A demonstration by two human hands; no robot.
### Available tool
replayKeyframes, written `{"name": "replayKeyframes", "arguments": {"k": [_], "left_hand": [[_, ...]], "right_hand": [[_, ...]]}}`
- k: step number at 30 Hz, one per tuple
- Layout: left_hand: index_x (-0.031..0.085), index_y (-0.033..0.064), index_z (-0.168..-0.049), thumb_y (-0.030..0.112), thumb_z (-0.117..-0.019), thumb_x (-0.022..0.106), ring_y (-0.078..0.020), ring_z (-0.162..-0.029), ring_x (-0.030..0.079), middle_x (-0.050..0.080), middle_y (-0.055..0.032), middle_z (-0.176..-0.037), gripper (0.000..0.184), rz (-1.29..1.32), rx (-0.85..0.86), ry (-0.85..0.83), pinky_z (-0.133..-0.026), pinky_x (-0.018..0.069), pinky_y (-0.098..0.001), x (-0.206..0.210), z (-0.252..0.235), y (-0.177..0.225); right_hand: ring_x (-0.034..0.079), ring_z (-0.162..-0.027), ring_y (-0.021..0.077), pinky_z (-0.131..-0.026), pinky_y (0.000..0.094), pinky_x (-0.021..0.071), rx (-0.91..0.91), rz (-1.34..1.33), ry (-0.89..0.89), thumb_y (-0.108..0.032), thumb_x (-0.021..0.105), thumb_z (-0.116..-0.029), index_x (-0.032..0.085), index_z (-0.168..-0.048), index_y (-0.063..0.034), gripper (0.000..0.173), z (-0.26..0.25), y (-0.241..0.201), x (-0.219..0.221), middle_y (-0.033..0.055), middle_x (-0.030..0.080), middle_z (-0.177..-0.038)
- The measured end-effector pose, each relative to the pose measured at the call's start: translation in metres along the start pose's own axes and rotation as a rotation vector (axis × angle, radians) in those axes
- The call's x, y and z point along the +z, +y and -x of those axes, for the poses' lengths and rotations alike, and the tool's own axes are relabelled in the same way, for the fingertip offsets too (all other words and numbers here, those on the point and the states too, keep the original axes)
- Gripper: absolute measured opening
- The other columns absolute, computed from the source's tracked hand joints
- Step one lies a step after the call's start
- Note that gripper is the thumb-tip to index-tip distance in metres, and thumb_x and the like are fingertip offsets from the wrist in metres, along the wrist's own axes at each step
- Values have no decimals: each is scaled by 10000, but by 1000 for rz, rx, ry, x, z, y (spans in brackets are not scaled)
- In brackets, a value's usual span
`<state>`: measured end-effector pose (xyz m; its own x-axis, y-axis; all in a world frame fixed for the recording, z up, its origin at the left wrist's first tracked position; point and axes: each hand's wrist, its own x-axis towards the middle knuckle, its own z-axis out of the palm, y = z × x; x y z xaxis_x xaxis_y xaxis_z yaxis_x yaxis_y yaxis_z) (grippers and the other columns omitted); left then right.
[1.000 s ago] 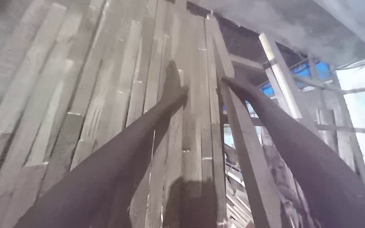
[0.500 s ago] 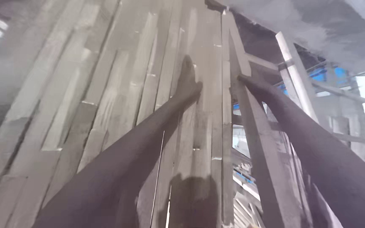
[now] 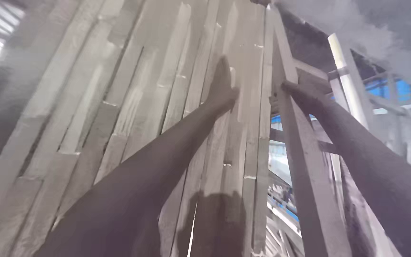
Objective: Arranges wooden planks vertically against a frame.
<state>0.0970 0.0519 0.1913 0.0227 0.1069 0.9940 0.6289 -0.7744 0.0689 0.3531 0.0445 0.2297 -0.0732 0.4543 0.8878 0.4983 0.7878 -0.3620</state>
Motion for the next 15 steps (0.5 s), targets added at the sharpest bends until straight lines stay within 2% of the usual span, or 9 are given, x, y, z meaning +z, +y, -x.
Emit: {"name": "replayKeyframes", "arguments": {"k": [2, 4, 6, 8, 9, 10, 13, 14, 15], "left_hand": [[15, -17, -1615, 90, -915, 658, -333, -1557, 153, 55, -250, -1680, 956, -1, 14, 2, -1245, 224, -456, -2, -2, -1], [7, 7, -1621, 92, -927, 652, -319, -1557, 165, 52, -233, -1686, 951, 6, -1, -5, -1244, 236, -446, -1, -2, -1], [20, 17, -1624, 83, -915, 654, -303, -1558, 164, 56, -218, -1690, 953, 43, 3, 10, -1243, 244, -454, 1, -2, -4], [14, 17, -1624, 134, -947, 613, -284, -1562, 152, 60, -215, -1691, 912, 20, 12, 10, -1250, 226, -439, 2, -2, -5], [3, 27, -1627, 112, -935, 623, -279, -1567, 134, 35, -207, -1695, 933, 16, -3, 1, -1252, 215, -437, 1, -2, -3], [14, 2, -1620, 89, -919, 644, -303, -1564, 136, 42, -234, -1686, 946, 13, 7, 8, -1252, 215, -447, 2, -3, -3], [60, 33, -1629, 114, -939, 638, -312, -1550, 186, 93, -215, -1686, 904, 27, -51, 9, -1235, 250, -476, 3, 1, 0], [39, 38, -1631, 109, -933, 642, -318, -1551, 184, 67, -212, -1690, 924, 12, -47, 1, -1232, 260, -482, 3, 0, 1], [38, 29, -1628, 94, -911, 661, -332, -1542, 210, 66, -221, -1687, 952, -2, -32, 8, -1217, 290, -490, 3, -1, 2]], "right_hand": [[656, -966, 132, -829, 344, 576, 20, -18, 8, -331, 626, -1001, 375, -1497, -101, 602, -5, 2, -1, 108, 625, -1205], [647, -995, 128, -858, 343, 565, -2, 14, 12, -329, 640, -987, 391, -1488, -102, 604, -5, 4, -2, 99, 623, -1215], [643, -1054, 166, -907, 400, 550, 23, 82, 23, -359, 626, -995, 366, -1515, -100, 637, 2, -3, -3, 128, 618, -1267], [635, -977, 115, -866, 345, 548, -8, 91, 52, -317, 617, -1004, 455, -1434, -85, 515, 7, -11, -4, 91, 633, -1168], [630, -951, 105, -852, 332, 545, -14, 108, 56, -318, 603, -1021, 470, -1409, -74, 478, 10, -17, -7, 86, 633, -1135], [629, -980, 137, -873, 367, 538, -3, 111, 49, -335, 591, -1030, 446, -1434, -64, 507, 11, -21, -12, 112, 629, -1166], [651, -1076, 193, -911, 441, 558, -10, 147, 51, -484, 592, -988, 391, -1476, -90, 658, 1, -12, -26, 126, 630, -1244], [634, -1131, 236, -942, 485, 536, -35, 189, 44, -502, 568, -995, 390, -1488, -72, 678, 1, -10, -30, 158, 614, -1290], [625, -1143, 229, -950, 473, 536, -48, 221, 35, -487, 531, -1017, 399, -1481, -77, 633, 4, -10, -30, 146, 607, -1302]]}}
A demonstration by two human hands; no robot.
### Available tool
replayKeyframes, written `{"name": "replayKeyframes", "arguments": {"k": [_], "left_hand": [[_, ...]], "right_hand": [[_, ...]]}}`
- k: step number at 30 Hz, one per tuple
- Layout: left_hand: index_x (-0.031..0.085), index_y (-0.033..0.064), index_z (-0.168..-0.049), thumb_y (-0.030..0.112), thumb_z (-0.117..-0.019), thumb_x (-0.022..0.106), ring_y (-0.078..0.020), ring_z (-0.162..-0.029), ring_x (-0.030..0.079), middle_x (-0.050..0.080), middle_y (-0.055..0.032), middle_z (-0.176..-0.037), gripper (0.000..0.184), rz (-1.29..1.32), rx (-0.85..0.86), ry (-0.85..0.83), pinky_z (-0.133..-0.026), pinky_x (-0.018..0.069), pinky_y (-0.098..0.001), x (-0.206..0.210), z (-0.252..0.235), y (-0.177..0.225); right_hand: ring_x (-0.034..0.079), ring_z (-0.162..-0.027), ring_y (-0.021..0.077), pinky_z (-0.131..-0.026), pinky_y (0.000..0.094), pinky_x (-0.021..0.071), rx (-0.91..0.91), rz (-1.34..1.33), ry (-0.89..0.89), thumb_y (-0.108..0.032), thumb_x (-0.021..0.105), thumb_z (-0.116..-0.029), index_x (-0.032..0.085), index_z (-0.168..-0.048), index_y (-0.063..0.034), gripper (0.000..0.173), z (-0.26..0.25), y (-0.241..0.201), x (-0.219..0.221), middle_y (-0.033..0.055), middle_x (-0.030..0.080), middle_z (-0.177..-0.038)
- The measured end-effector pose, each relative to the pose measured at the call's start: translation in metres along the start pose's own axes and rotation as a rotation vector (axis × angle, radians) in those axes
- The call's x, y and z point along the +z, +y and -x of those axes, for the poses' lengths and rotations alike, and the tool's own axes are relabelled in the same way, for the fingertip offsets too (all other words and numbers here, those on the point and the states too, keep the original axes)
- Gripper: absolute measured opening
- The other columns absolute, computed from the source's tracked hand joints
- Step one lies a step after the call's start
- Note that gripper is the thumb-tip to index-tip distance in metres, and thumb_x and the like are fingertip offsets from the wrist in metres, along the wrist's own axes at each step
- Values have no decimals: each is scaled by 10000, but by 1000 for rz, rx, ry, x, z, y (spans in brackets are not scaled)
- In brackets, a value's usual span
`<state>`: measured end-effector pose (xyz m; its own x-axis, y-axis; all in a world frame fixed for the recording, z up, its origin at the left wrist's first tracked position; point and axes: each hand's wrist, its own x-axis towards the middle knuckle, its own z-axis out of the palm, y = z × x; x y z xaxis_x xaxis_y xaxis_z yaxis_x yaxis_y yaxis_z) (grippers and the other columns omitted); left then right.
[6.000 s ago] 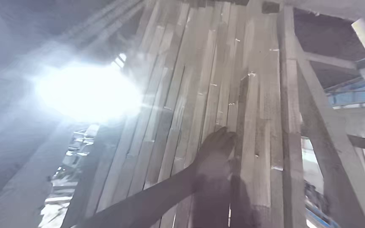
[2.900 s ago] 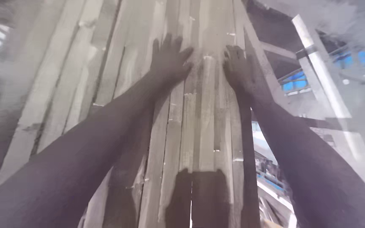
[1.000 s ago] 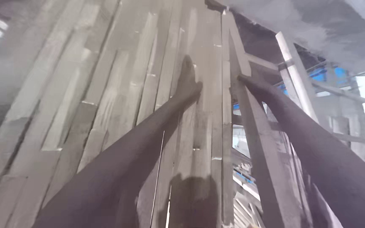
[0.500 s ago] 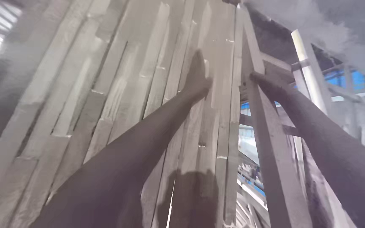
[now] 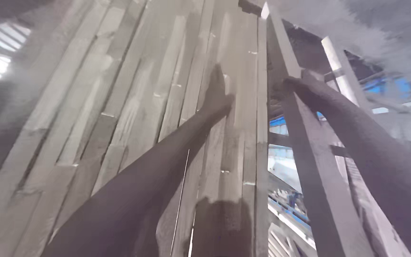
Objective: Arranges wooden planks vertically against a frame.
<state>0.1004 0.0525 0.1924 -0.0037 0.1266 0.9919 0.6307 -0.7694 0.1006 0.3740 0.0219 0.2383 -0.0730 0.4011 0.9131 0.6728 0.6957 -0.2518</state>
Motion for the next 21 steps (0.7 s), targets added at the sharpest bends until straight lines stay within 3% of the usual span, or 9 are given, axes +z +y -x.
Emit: {"name": "replayKeyframes", "arguments": {"k": [2, 4, 6, 8, 11, 15, 17, 21], "left_hand": [[5, 12, -1622, 105, -924, 659, -325, -1557, 159, 23, -229, -1689, 962, -7, 30, -10, -1237, 248, -469, -2, -1, -1], [27, 2, -1620, 103, -913, 664, -326, -1553, 175, 50, -238, -1684, 957, 8, 46, -8, -1236, 254, -462, -2, -1, -2], [65, 21, -1625, 78, -877, 688, -332, -1538, 210, 77, -228, -1682, 974, 49, 49, -5, -1214, 287, -482, 0, -4, -2], [71, 32, -1628, 98, -906, 684, -324, -1527, 253, 115, -220, -1681, 950, 57, 26, -13, -1201, 316, -484, 3, 0, 3], [31, 1, -1621, 79, -900, 671, -337, -1561, 130, 21, -227, -1689, 967, 50, 25, -11, -1245, 228, -477, 7, -2, 0], [67, -57, -1603, 162, -947, 611, -380, -1568, 51, 44, -277, -1675, 880, -148, 74, 17, -1263, 96, -533, 13, -5, -2], [85, -76, -1595, 195, -972, 568, -400, -1564, 45, 51, -290, -1669, 833, -255, 64, 13, -1258, 83, -548, 8, -4, -2], [170, -93, -1578, 358, -1057, 457, -411, -1562, 52, 65, -285, -1670, 746, -607, 49, -31, -1246, 88, -575, 7, 0, -9]], "right_hand": [[614, -1165, 299, -961, 509, 505, -57, 74, -4, -332, 479, -1082, 483, -1440, -9, 481, 9, -8, 2, 214, 586, -1333], [634, -1027, 130, -886, 340, 549, -3, -51, 11, -362, 547, -1048, 441, -1432, -57, 501, 4, -7, 9, 102, 626, -1201], [648, -991, 123, -863, 346, 565, 43, -226, 6, -348, 609, -1018, 400, -1477, -96, 564, -4, 1, 13, 101, 634, -1196], [641, -1032, 129, -894, 355, 556, 73, -288, -16, -320, 611, -1018, 364, -1514, -117, 590, -1, 3, 13, 100, 622, -1244], [645, -996, 112, -867, 343, 561, 42, -245, -35, -320, 587, -1028, 390, -1499, -117, 550, 5, 0, 12, 85, 638, -1202], [644, -1060, 177, -913, 403, 548, 63, -215, -3, -381, 592, -1018, 423, -1486, -93, 575, 1, 11, 10, 125, 636, -1244], [627, -1133, 200, -964, 426, 530, 86, -200, -14, -403, 568, -1028, 341, -1533, -99, 632, 2, 8, 11, 140, 604, -1321], [623, -1082, 187, -938, 403, 526, 40, -220, -2, -333, 615, -1013, 414, -1488, -77, 576, -3, 11, 20, 140, 612, -1276]]}}
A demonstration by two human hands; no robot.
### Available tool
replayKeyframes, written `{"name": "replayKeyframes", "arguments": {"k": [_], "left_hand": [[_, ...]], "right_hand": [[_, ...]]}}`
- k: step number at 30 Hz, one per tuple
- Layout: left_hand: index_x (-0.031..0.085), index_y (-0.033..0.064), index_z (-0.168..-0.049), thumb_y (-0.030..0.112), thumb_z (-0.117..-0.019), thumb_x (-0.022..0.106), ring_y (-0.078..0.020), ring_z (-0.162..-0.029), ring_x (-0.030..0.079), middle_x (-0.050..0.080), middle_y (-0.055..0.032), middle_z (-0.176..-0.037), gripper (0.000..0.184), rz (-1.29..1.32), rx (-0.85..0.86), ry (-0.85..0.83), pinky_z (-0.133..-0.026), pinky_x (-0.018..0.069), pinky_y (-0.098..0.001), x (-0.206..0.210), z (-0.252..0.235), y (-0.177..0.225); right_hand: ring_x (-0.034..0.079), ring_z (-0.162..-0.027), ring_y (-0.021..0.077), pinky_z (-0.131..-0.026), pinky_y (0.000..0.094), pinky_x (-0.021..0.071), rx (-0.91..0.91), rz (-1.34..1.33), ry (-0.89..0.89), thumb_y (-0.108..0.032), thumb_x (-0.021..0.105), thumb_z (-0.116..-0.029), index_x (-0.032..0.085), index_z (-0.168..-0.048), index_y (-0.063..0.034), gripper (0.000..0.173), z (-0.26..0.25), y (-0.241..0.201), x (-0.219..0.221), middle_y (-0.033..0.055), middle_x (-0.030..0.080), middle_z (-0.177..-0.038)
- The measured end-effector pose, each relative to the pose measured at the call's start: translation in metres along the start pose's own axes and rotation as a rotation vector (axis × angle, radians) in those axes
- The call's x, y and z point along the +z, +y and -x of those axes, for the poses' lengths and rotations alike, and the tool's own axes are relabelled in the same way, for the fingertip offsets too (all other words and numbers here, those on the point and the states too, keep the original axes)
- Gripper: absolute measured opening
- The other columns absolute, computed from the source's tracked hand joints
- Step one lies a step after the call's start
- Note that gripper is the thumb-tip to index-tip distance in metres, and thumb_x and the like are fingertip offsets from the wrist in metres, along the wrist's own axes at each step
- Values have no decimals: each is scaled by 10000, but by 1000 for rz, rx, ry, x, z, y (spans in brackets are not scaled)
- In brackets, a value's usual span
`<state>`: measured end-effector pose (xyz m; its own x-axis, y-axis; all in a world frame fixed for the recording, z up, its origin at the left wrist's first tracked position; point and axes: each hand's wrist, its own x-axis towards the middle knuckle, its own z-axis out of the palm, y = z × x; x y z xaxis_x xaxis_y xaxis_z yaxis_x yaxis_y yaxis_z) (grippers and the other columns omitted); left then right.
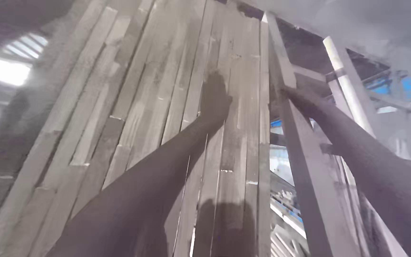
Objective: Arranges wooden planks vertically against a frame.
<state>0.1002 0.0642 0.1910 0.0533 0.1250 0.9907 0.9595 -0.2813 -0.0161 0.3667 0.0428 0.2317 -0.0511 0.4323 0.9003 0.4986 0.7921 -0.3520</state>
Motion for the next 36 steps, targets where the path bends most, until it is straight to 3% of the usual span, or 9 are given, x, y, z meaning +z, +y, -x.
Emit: {"name": "replayKeyframes", "arguments": {"k": [3, 5, 7, 12, 14, 18, 26, 31, 36], "left_hand": [[157, -77, -1588, 441, -1094, 332, -382, -1570, 24, 63, -253, -1682, 737, -147, 16, -50, -1251, 54, -572, 4, 3, -4], [192, -51, -1592, 510, -1077, 309, -366, -1572, 47, 101, -221, -1688, 771, -208, 25, -53, -1256, 73, -567, 6, 3, -9], [229, -42, -1588, 591, -1048, 314, -363, -1570, 82, 150, -213, -1682, 836, -200, 58, -26, -1253, 71, -576, 10, 4, -13], [207, -8, -1604, 619, -1033, 278, -359, -1571, 75, 154, -200, -1685, 850, -145, 50, -33, -1251, 80, -578, 10, 5, -9], [231, -2, -1598, 633, -1020, 262, -362, -1568, 102, 180, -200, -1679, 859, -168, 77, 0, -1248, 110, -583, 14, 5, -13], [240, 27, -1605, 615, -1025, 295, -368, -1569, 76, 166, -193, -1684, 828, -141, 50, -14, -1245, 82, -590, 14, 3, -9], [263, 77, -1609, 635, -1027, 248, -356, -1565, 123, 190, -176, -1682, 806, -216, 58, 7, -1243, 122, -590, 15, 3, -12], [285, 99, -1605, 587, -1037, 289, -387, -1556, 139, 209, -190, -1672, 749, -250, 46, 2, -1227, 129, -626, 13, 5, -6], [347, 87, -1582, 538, -1034, 334, -438, -1545, 137, 245, -217, -1654, 709, -232, 192, -9, -1215, 111, -673, 23, 24, 31]], "right_hand": [[592, -1234, 244, -1031, 461, 498, 13, 11, -9, -377, 643, -988, 284, -1573, -99, 741, -5, 3, 3, 171, 552, -1413], [615, -1195, 216, -997, 442, 528, 10, 15, -9, -415, 644, -974, 263, -1575, -132, 766, -7, 6, 5, 143, 571, -1385], [615, -1183, 237, -995, 471, 514, 32, 34, 10, -427, 627, -988, 312, -1558, -113, 723, -1, 0, 5, 162, 588, -1359], [631, -1079, 125, -933, 338, 546, -30, -72, -25, -330, 620, -1010, 413, -1484, -85, 572, 1, 4, 4, 104, 623, -1259], [642, -1015, 131, -880, 350, 551, -18, -90, -41, -348, 592, -1017, 507, -1406, -70, 486, 1, 4, 4, 101, 651, -1188], [630, -1084, 135, -946, 355, 531, -68, -75, -66, -348, 558, -1033, 485, -1445, -61, 507, 1, 8, -4, 108, 640, -1251], [653, -841, 113, -706, 315, 580, 26, -450, -132, -306, 526, -1015, 510, -1311, -95, 364, -15, 33, -5, 52, 646, -1004], [642, -1053, 158, -884, 361, 558, 26, -357, -104, -382, 541, -1034, 422, -1475, -82, 547, -9, 28, -4, 117, 627, -1245], [619, -1155, 202, -986, 412, 519, 14, -246, -53, -390, 633, -982, 343, -1535, -55, 708, -5, 20, 0, 164, 600, -1335]]}}
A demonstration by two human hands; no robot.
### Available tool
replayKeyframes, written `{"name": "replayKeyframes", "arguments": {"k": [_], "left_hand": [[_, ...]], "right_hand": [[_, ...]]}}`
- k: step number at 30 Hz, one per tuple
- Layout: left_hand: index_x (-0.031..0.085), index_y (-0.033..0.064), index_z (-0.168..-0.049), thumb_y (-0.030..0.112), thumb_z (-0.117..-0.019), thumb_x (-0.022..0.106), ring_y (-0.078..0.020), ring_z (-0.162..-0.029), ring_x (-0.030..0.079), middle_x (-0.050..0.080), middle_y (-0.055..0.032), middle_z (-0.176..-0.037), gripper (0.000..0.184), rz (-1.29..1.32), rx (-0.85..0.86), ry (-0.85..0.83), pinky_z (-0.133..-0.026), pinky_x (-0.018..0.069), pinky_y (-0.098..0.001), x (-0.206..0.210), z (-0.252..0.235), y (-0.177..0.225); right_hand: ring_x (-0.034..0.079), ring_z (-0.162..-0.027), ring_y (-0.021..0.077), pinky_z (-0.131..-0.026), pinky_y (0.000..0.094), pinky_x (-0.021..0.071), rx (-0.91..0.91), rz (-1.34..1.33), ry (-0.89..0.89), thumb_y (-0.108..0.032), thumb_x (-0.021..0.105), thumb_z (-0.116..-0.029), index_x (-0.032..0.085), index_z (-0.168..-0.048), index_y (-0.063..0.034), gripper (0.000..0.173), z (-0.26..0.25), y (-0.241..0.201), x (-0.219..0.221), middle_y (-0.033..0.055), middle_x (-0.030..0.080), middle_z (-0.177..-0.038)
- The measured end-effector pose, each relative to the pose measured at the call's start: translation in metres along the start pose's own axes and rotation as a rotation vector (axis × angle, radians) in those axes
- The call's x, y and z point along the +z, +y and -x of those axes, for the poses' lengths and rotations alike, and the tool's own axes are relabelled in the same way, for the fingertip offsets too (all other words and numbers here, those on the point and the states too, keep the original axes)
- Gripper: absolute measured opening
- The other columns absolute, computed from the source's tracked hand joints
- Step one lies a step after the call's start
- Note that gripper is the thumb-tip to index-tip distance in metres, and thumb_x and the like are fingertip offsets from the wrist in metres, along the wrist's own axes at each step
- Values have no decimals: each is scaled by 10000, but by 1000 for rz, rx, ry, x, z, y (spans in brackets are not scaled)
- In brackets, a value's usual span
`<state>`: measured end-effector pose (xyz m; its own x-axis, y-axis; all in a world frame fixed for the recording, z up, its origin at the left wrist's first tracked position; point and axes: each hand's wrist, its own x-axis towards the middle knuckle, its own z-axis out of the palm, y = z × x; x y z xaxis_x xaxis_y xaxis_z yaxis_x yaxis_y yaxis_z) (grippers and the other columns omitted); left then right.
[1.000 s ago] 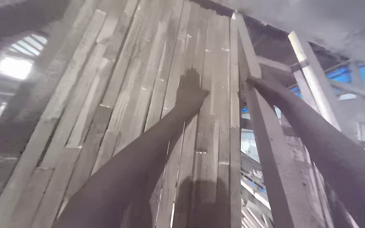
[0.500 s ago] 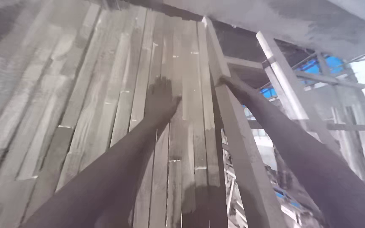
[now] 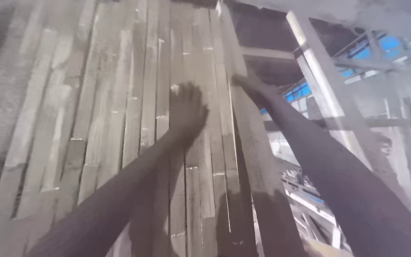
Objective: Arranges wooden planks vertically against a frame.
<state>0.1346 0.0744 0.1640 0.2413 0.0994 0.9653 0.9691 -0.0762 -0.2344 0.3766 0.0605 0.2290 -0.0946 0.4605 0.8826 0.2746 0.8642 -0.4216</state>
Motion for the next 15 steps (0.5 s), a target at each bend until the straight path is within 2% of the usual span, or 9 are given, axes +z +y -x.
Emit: {"name": "replayKeyframes", "arguments": {"k": [3, 4, 5, 8, 9, 11, 13, 14, 15], "left_hand": [[337, 71, -1583, 491, -1067, 325, -395, -1545, 181, 250, -155, -1669, 666, 189, 76, -48, -1221, 174, -603, -2, 13, 59], [332, 32, -1576, 433, -1088, 339, -381, -1536, 221, 276, -167, -1657, 631, 354, 50, -65, -1224, 209, -569, -6, 19, 80], [301, 6, -1578, 386, -1099, 357, -366, -1523, 266, 297, -194, -1640, 614, 523, -11, -91, -1222, 252, -541, -15, 28, 102], [197, 35, -1613, 372, -1077, 460, -350, -1477, 348, 262, -224, -1638, 685, 914, -304, -127, -1175, 334, -530, -59, 64, 167], [182, 26, -1613, 382, -1056, 511, -355, -1481, 337, 259, -240, -1633, 738, 957, -378, -127, -1188, 322, -520, -71, 81, 184], [155, -14, -1603, 383, -1022, 576, -358, -1500, 287, 229, -275, -1628, 820, 1013, -484, -118, -1215, 284, -478, -81, 109, 211], [111, -39, -1597, 429, -991, 614, -373, -1519, 235, 178, -294, -1635, 915, 991, -596, -183, -1228, 262, -482, -81, 139, 227], [92, -47, -1596, 437, -989, 616, -390, -1520, 224, 168, -307, -1632, 937, 985, -663, -248, -1227, 254, -501, -81, 151, 231], [103, -45, -1596, 432, -994, 618, -409, -1498, 271, 221, -319, -1611, 925, 983, -737, -304, -1207, 280, -530, -83, 158, 234]], "right_hand": [[591, -1225, 243, -1042, 436, 482, 55, 12, 38, -392, 631, -996, 335, -1540, -38, 713, 10, -12, 3, 195, 571, -1384], [603, -1215, 262, -1041, 457, 481, 70, 49, 77, -409, 629, -997, 402, -1503, -22, 677, 11, -13, 6, 202, 596, -1353], [621, -1191, 284, -1029, 493, 488, 83, 119, 121, -444, 612, -1000, 490, -1442, -8, 633, 11, -13, 8, 208, 628, -1308], [622, -1175, 376, -993, 581, 491, 47, 225, 186, -472, 453, -1069, 540, -1376, 28, 593, 39, -8, 9, 261, 626, -1269], [605, -1216, 399, -1007, 607, 480, 57, 228, 196, -486, 397, -1080, 513, -1414, 17, 615, 57, -3, 9, 268, 609, -1314], [569, -1261, 413, -1034, 620, 454, 63, 162, 222, -445, 389, -1084, 467, -1460, -3, 586, 87, 7, 8, 269, 581, -1357], [546, -1300, 402, -1073, 607, 426, 124, 71, 152, -439, 403, -1088, 471, -1471, -18, 573, 127, 21, 5, 258, 562, -1398], [499, -1357, 387, -1126, 580, 389, 180, 1, 80, -442, 403, -1091, 439, -1505, -21, 592, 151, 22, 3, 248, 512, -1467], [486, -1370, 369, -1130, 555, 380, 243, -68, 16, -475, 379, -1093, 422, -1525, -39, 615, 174, 17, 1, 234, 490, -1496]]}}
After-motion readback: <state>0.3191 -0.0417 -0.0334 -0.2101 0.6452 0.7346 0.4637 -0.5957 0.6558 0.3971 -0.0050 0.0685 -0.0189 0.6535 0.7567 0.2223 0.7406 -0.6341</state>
